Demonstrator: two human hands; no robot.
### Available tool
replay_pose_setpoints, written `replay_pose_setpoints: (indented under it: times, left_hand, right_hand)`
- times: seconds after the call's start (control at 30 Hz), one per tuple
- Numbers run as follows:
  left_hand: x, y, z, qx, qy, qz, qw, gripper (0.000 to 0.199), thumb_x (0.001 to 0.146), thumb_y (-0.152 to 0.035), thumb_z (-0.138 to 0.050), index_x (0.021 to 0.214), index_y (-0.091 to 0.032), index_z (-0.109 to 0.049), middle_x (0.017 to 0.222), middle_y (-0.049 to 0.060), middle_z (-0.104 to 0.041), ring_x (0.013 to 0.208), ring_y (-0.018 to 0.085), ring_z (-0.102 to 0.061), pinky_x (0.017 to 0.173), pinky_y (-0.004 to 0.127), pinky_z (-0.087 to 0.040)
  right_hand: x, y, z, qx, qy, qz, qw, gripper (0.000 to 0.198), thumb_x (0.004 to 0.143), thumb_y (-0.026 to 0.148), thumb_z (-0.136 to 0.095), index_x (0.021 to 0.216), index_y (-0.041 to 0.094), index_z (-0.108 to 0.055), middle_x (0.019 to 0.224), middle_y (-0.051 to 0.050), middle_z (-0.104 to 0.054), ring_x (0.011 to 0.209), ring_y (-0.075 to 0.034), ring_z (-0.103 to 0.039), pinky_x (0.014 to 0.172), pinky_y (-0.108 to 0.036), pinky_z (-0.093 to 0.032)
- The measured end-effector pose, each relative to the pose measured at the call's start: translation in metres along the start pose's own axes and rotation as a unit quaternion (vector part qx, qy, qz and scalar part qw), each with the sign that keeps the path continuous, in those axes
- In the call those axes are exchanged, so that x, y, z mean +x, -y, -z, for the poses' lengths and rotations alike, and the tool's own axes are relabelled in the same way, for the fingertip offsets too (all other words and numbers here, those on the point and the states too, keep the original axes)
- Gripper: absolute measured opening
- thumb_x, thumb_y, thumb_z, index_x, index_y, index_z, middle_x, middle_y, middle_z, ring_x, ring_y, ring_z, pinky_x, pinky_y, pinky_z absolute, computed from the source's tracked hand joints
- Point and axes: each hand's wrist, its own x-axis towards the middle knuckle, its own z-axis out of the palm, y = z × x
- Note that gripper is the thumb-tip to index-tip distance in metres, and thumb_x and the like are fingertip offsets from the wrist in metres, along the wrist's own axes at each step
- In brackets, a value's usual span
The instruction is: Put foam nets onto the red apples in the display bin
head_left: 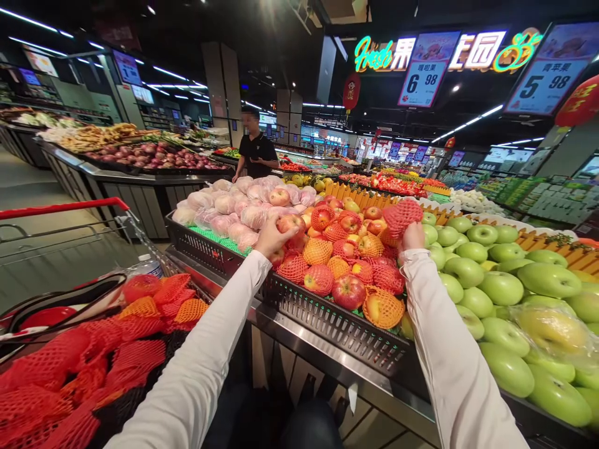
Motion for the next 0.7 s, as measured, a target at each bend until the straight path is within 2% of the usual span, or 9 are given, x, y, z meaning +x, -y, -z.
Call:
replay_pose_setpoints:
  times: [0.07,0.13,0.23,0.27,0.33,0.4,0.47,0.6,0.7]
  left_hand:
    - [0.002,-0.019,-0.008,-0.101,-0.078,0.000,0.992,0.049,0.067,-0.055,-0.070,0.094,-0.016,-0.059,0.091,0.006,-0.064,0.086,0.021,-0.060,0.081,0.033,-0.049]
    - [0.004,-0.050,-0.027,-0.232,-0.124,0.016,0.965,0.049,0.073,-0.057,-0.066,0.099,-0.018,-0.055,0.096,0.006,-0.064,0.087,0.020,-0.062,0.078,0.031,-0.050]
    - [0.004,-0.099,-0.076,-0.399,-0.092,0.049,0.911,0.056,0.079,-0.061,-0.063,0.114,-0.022,-0.042,0.107,0.008,-0.061,0.085,0.019,-0.064,0.071,0.031,-0.052]
    - [0.003,-0.112,-0.094,-0.409,-0.075,0.042,0.908,0.061,0.076,-0.060,-0.068,0.116,-0.023,-0.040,0.110,0.010,-0.060,0.089,0.020,-0.065,0.075,0.033,-0.052]
    - [0.001,-0.126,-0.123,-0.378,-0.037,-0.006,0.925,0.071,0.069,-0.055,-0.079,0.118,-0.022,-0.040,0.120,0.012,-0.057,0.105,0.024,-0.063,0.091,0.036,-0.050]
    - [0.000,-0.124,-0.140,-0.327,0.028,-0.069,0.942,0.075,0.065,-0.051,-0.083,0.120,-0.021,-0.042,0.129,0.014,-0.054,0.119,0.027,-0.056,0.105,0.040,-0.043]
    - [0.000,-0.111,-0.146,-0.309,0.092,-0.103,0.941,0.075,0.068,-0.052,-0.081,0.124,-0.021,-0.042,0.134,0.014,-0.052,0.124,0.029,-0.053,0.110,0.042,-0.038]
    - [0.003,-0.081,-0.146,-0.335,0.126,-0.068,0.931,0.070,0.080,-0.063,-0.064,0.130,-0.021,-0.038,0.141,0.015,-0.046,0.130,0.028,-0.050,0.114,0.044,-0.036]
    - [0.005,-0.073,-0.150,-0.335,0.161,-0.059,0.927,0.064,0.086,-0.065,-0.053,0.130,-0.021,-0.040,0.144,0.015,-0.045,0.138,0.026,-0.043,0.119,0.043,-0.029]
  right_hand:
    - [-0.008,0.010,-0.011,0.035,-0.017,-0.028,0.999,0.048,0.079,0.067,-0.039,0.097,0.026,-0.056,0.087,-0.008,-0.067,0.107,-0.026,-0.061,0.091,-0.042,-0.056]
    - [-0.018,0.020,-0.021,0.054,0.063,-0.061,0.995,0.053,0.077,0.068,-0.044,0.102,0.025,-0.062,0.091,-0.009,-0.071,0.106,-0.028,-0.065,0.089,-0.044,-0.057]
    - [-0.030,0.031,-0.028,0.039,0.173,-0.100,0.979,0.053,0.074,0.058,-0.057,0.115,0.026,-0.063,0.102,-0.006,-0.074,0.102,-0.028,-0.068,0.092,-0.047,-0.057]
    - [-0.033,0.033,-0.028,0.018,0.197,-0.088,0.976,0.055,0.070,0.052,-0.064,0.118,0.026,-0.063,0.106,-0.005,-0.074,0.102,-0.028,-0.069,0.096,-0.048,-0.055]
    - [-0.036,0.033,-0.027,-0.028,0.237,-0.041,0.970,0.060,0.062,0.041,-0.073,0.120,0.026,-0.064,0.112,-0.004,-0.074,0.105,-0.027,-0.068,0.105,-0.049,-0.049]
    - [-0.036,0.032,-0.027,-0.064,0.266,0.003,0.962,0.061,0.059,0.039,-0.077,0.118,0.024,-0.066,0.115,-0.005,-0.073,0.109,-0.028,-0.067,0.110,-0.049,-0.044]
    - [-0.034,0.032,-0.030,-0.093,0.276,0.031,0.956,0.062,0.061,0.040,-0.078,0.119,0.022,-0.067,0.119,-0.007,-0.072,0.114,-0.029,-0.065,0.113,-0.049,-0.042]
    - [-0.033,0.039,-0.041,-0.118,0.264,0.077,0.954,0.068,0.064,0.043,-0.081,0.127,0.024,-0.063,0.136,-0.008,-0.063,0.129,-0.029,-0.057,0.119,-0.048,-0.034]
    - [-0.034,0.043,-0.044,-0.133,0.266,0.083,0.951,0.064,0.066,0.047,-0.079,0.123,0.022,-0.065,0.135,-0.010,-0.064,0.128,-0.030,-0.057,0.120,-0.049,-0.033]
